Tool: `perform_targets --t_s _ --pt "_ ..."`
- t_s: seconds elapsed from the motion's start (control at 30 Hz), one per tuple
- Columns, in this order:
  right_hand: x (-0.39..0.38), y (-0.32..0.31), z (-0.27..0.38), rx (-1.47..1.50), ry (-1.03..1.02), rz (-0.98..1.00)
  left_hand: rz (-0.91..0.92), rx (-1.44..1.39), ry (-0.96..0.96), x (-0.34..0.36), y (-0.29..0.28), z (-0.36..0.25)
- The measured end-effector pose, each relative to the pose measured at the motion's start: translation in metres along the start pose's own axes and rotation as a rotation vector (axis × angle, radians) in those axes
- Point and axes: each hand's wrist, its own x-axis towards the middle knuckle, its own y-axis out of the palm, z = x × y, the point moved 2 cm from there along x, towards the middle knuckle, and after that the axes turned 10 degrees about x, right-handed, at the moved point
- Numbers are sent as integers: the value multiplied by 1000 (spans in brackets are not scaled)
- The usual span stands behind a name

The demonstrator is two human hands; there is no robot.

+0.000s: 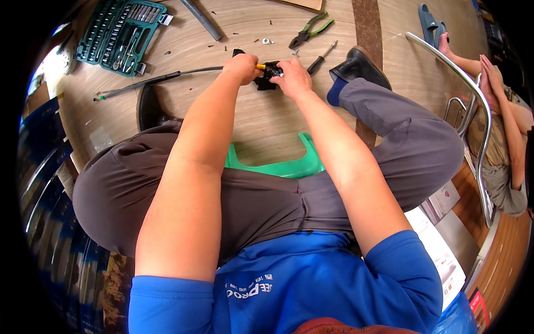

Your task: The person assembles a car wiper blade mechanism by hand, inserting a metal rod through components and securing it with small fasteners while using a screwdriver.

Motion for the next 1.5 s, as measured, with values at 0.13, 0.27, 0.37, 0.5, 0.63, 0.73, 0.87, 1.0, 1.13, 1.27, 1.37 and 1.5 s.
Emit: perform_targets --t_s 0.13,0.27,0.37,0.5,0.63,0.73,0.87,1.0,1.13,1.27,1.37,1.5 --pt "2 -1 0 7 13 2 -53 50 36 -1 -1 -10" --pt "1 -2 -1 5 19 9 83 70 23 -18 0 -4" --pt "2 -3 -4 -3 7 9 126 93 34 -32 2 -9" --pt "2 0 -5 -17 -13 19 47 100 46 -43 6 -13" --pt "-2 3 -10 30 -18 -6 -169 -80 65 -42 9 -12" --pt "1 0 -19 101 -72 -117 -156 -31 73 -36 15 -14" --pt "0 1 -15 86 -99 -72 -30 57 73 -32 16 -19" --pt "-3 1 5 -42 -154 42 -11 -107 51 -30 7 -14" --pt "2 -1 20 -269 -267 122 -6 -78 4 -31 -1 -3" --pt "17 -2 26 -524 -408 241 53 -81 5 -37 -10 -2" --pt "23 0 29 -698 -542 253 90 -41 95 -32 -9 -3" --pt "21 6 40 -757 -631 296 172 41 82 -28 -1 1"
